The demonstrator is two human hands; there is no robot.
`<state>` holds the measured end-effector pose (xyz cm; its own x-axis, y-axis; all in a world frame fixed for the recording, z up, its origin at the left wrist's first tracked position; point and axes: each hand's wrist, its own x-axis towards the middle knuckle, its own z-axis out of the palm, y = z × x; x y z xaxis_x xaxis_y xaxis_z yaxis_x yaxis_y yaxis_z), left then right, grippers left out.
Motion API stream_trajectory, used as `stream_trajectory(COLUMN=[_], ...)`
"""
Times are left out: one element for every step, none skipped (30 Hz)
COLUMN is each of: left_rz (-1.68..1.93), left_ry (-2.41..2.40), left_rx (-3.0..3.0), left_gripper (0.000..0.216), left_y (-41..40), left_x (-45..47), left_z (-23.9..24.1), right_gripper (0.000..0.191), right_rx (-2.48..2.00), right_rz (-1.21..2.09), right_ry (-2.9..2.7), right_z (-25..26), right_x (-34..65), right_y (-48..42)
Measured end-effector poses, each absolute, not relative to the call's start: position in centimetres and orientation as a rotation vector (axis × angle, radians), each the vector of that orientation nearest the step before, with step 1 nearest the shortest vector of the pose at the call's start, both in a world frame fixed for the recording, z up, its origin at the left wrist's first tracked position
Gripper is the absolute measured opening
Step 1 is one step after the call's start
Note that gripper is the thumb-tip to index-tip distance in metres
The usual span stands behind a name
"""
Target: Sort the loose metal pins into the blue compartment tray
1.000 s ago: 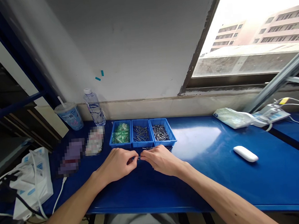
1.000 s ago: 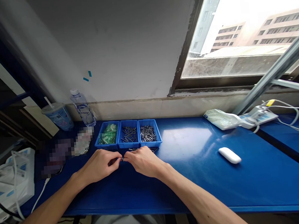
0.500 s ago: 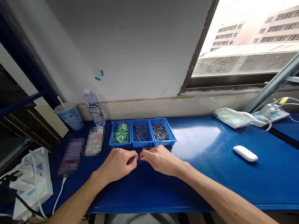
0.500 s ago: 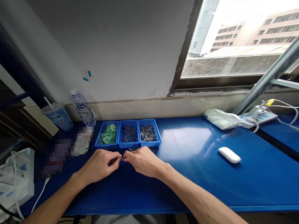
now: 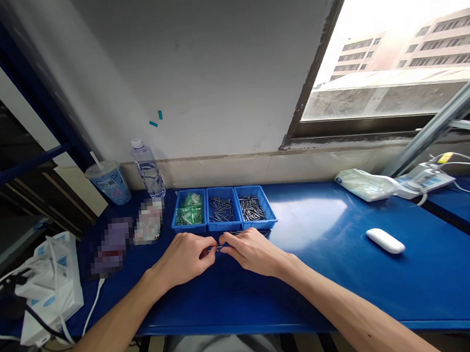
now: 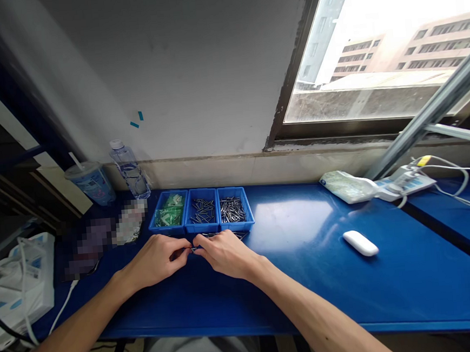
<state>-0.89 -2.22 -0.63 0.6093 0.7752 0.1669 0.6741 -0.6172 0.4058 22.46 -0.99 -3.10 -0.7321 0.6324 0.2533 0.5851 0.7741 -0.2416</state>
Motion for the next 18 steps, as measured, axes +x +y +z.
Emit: stream_trajectory(left_rz=[0.479,0.484,0.486,0.488,0.488,0.486,0.482,0.48,0.479,0.48,0.481,0.482,0.48,0.479,0.474,0.469,0.463,0.461], left_ry=[1.172,1.169,1.166,1.164,1.163,1.164,1.165,1.168,1.17,1.171,1.17,1.168,1.166,1.168,1.169,1.169,1.168,1.167], left_rx=[2.535,2.534,2.535,2.535,2.536,2.537,2.54,2.543,2.545,2.546,2.546,2.545,2.543,2.54,2.538,2.538,2.537,2.535], left_gripper=[0.025,0.024,0.024,0.024,0.025,0.025,0.026,0.027,0.027,0.026,0.024,0.024,0.023,0.023,0.024,0.025,0.026,0.026], left_y=[-2.21,-2.2,-2.19,-2.18,-2.17,-2.17,-2.17,-2.17,-2.16,-2.16,-2.16,-2.16,-2.15,-2.15,-2.16,-2.17,-2.19,-2.21], left_x=[-0.88,-0.87,-0.85,-0.84,-0.82,-0.8,-0.78,-0.76,-0.74,-0.73,-0.72,-0.72,-0.74,-0.76,-0.78,-0.81,-0.82,-0.83], left_z=[-0.61,-0.6,-0.59,-0.57,-0.55,-0.54,-0.52,-0.51,-0.51,-0.51,-0.52,-0.53,-0.55,-0.56,-0.57,-0.57,-0.56,-0.55], right_gripper=[0.018,0.022,0.025,0.025,0.023,0.021,0.02,0.019,0.018,0.018,0.022,0.025,0.025,0.023,0.02,0.019,0.018,0.017], right_rx=[-0.939,-0.94,-0.939,-0.937,-0.938,-0.943,-0.949,-0.955,-0.956,-0.953,-0.948,-0.941,-0.934,-0.93,-0.932,-0.937,-0.942,-0.945], right_rz=[0.208,0.207,0.207,0.207,0.205,0.203,0.201,0.202,0.204,0.206,0.208,0.21,0.21,0.211,0.209,0.208,0.207,0.206], right_ry=[-2.657,-2.668,-2.674,-2.675,-2.671,-2.665,-2.66,-2.658,-2.66,-2.665,-2.669,-2.67,-2.668,-2.664,-2.658,-2.653,-2.652,-2.656], right_z=[-3.1,-3.1,-3.11,-3.11,-3.1,-3.1,-3.09,-3.08,-3.07,-3.07,-3.07,-3.09,-3.1,-3.11,-3.13,-3.14,-3.15,-3.16], right_x=[22.46,22.46,22.45,22.45,22.45,22.45,22.45,22.45,22.44,22.42,22.41,22.4,22.39,22.39,22.4,22.41,22.42,22.43], right_y=[-0.98,-0.98,-0.98,-0.99,-1.0,-1.02,-1.03,-1.04,-1.05,-1.05,-1.05,-1.05,-1.04,-1.04,-1.04,-1.04,-1.03,-1.03])
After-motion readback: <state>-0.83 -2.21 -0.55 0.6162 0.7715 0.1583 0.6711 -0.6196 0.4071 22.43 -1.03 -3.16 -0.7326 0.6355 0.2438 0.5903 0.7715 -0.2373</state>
